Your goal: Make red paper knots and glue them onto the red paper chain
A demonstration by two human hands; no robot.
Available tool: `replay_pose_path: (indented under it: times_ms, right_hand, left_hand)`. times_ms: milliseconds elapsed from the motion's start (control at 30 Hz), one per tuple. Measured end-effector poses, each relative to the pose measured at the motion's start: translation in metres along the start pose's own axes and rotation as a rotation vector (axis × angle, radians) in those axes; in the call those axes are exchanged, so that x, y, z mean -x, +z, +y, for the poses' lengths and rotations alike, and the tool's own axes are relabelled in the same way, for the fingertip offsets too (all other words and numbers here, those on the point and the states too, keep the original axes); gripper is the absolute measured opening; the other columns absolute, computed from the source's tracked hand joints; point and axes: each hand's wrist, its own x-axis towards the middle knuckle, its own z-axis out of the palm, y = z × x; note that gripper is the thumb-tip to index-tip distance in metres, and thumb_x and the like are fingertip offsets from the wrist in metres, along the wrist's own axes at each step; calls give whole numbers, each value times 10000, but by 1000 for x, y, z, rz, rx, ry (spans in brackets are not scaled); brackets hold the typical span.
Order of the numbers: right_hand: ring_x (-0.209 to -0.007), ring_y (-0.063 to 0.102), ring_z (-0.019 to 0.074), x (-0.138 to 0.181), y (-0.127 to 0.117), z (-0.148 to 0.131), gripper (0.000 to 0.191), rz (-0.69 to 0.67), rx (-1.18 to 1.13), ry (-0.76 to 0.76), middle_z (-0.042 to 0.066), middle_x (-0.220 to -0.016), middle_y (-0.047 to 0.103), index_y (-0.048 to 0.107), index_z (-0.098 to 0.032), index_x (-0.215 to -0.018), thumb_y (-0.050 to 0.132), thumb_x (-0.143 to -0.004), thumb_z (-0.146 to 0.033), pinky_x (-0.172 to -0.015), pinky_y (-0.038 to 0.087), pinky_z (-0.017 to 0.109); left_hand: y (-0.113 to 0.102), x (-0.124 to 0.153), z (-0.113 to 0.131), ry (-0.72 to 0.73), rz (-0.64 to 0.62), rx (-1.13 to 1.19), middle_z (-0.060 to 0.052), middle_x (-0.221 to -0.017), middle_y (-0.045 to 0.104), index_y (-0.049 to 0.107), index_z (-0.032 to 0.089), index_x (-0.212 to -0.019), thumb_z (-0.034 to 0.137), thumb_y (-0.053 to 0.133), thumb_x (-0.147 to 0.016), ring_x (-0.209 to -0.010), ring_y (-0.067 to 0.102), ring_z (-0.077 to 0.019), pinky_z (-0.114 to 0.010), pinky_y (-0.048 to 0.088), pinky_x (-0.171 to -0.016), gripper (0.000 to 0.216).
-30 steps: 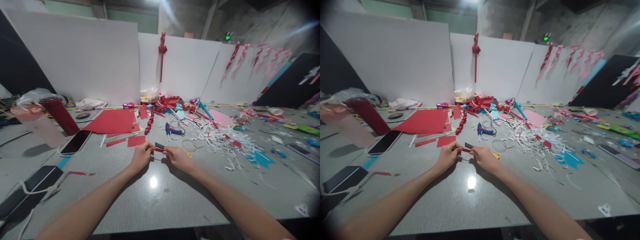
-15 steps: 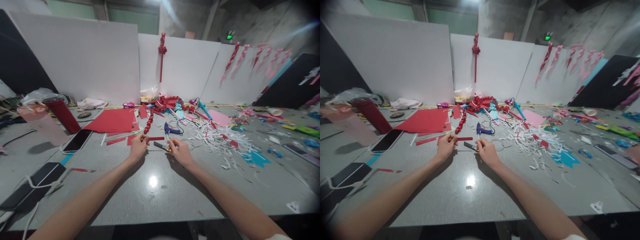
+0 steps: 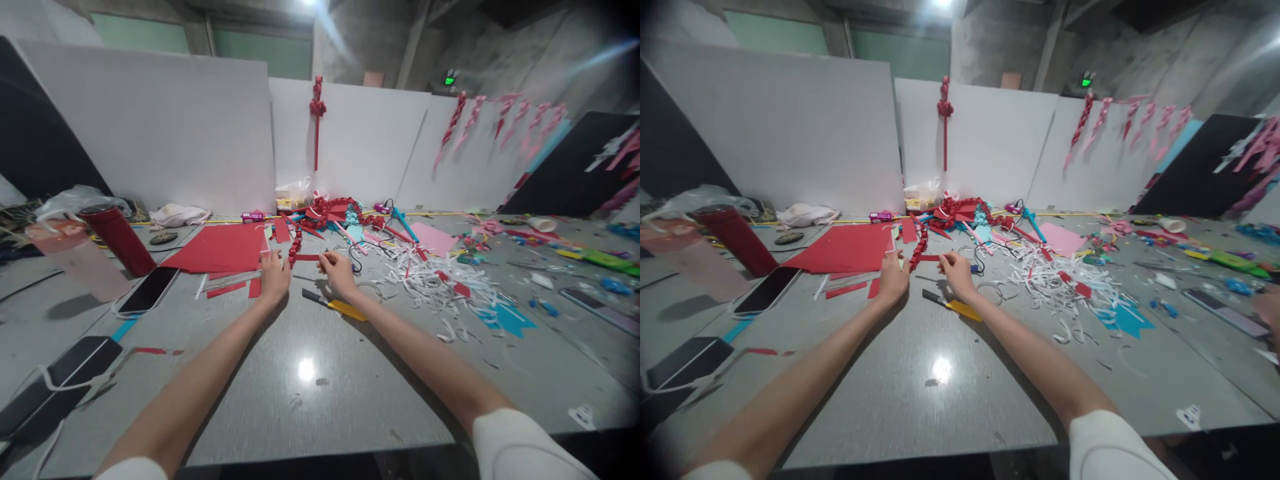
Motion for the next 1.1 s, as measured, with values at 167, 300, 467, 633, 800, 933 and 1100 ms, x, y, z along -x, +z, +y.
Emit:
replay_pose_path:
  times_ms: [167,300,467,633,800,933,1100]
  right_hand:
    - [-586,644,168,0,12,14,380,25,53,-50,43,-715,709,677,-182,-854,574,-945,-536,-599,511,284]
    - [-600,641,172,9,15,13,354,22,98,-89,32,-714,702,696,-195,-875,575,-956,-517,-614,510,286]
    - [-615,652,179,13,14,11,356,32,116,-93,38,-723,708,693,-200,-876,552,-975,-511,-620,511,288]
    - [-594,650,176,14,13,11,374,39,93,-89,43,-737,713,682,-197,-894,540,-982,-532,-612,511,292]
    - [-586,642,172,13,13,11,393,3,57,-94,33,-719,709,678,-199,-882,550,-977,-558,-605,509,291]
    - [-587,639,175,13,12,11,408,-25,35,-86,34,-719,713,675,-201,-873,558,-971,-579,-606,511,295]
    - [-606,650,179,13,11,13,427,-69,15,-74,42,-742,725,677,-200,-882,554,-968,-600,-616,524,298]
  left_hand:
    - [5,4,-26,-24,-115,-218,-209,-1158,655,676,162,-1005,240,670,-862,-1235,499,-421,-553,381,-1055,163]
    - [8,3,-28,31,-109,-127,-146,-1054,673,673,199,-909,246,659,-888,-1181,530,-364,-518,376,-1074,53]
    - [8,-3,-27,45,-95,35,-95,-989,697,664,185,-949,282,632,-924,-969,631,-263,-391,482,-909,105]
    - [8,-3,-27,23,-90,160,-84,-976,718,673,167,-997,325,618,-941,-832,644,-210,-323,483,-778,176]
    - [7,1,-21,23,-124,268,-78,-994,724,686,184,-993,329,668,-911,-830,640,-203,-315,474,-785,167]
    - [6,2,-17,-30,-133,403,-70,-978,725,683,201,-1020,344,651,-922,-860,648,-209,-315,473,-787,177]
    - [10,-3,-18,-135,-147,592,-52,-891,694,666,191,-1013,429,633,-929,-803,628,-181,-276,481,-706,255]
